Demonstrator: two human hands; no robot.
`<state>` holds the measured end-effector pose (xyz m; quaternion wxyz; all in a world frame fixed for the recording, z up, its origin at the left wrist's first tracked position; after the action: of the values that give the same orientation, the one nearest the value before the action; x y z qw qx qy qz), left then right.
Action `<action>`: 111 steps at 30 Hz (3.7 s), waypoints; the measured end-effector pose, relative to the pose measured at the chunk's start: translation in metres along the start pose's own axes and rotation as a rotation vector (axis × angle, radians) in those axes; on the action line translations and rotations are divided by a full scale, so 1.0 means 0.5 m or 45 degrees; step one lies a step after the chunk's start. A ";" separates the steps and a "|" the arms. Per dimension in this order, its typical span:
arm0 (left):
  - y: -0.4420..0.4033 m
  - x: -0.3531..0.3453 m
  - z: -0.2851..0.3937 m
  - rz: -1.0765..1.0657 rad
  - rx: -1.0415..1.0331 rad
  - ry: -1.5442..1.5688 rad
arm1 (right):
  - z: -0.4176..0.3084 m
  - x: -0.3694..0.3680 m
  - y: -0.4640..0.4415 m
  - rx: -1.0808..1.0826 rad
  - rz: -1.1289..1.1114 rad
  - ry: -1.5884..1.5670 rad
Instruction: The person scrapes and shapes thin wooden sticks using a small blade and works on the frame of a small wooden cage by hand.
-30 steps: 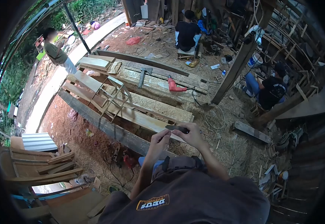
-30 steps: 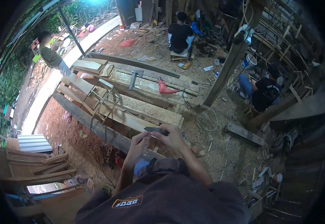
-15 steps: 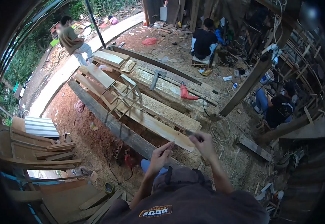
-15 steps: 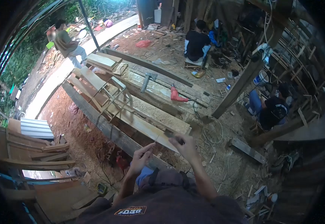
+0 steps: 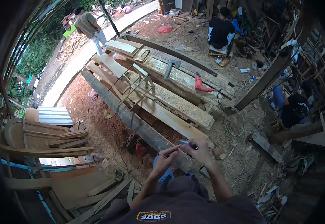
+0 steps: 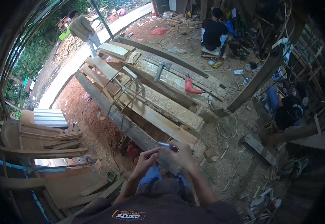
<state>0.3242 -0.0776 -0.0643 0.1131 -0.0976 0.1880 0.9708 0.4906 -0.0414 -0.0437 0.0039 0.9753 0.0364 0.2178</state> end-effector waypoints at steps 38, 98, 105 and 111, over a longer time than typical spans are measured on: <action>0.254 0.739 0.175 0.197 -0.260 0.242 | -0.433 -0.724 -0.069 0.349 -0.138 0.033; -0.160 0.724 0.287 0.102 -0.134 0.183 | -0.379 -0.603 -0.486 0.299 -0.228 -0.146; -0.184 0.721 0.306 0.090 -0.185 0.087 | -0.324 -0.597 -0.524 0.332 -0.142 -0.203; -0.188 0.715 0.330 0.084 -0.141 -0.014 | -0.324 -0.595 -0.523 0.136 -0.153 -0.244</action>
<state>-0.0176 0.1367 -0.0292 0.0766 -0.0922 0.1363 0.9834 0.1349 0.1963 -0.0293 -0.0316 0.9866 0.1056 0.1205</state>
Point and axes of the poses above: each hand's wrist, its own y-axis away from the middle knuckle, its own x-axis out of the back of the hand, z = x × y, the point moved 9 cm from there along -y, towards the middle knuckle, and after that the axes turned 3 degrees about -x, right-handed, at the moved point
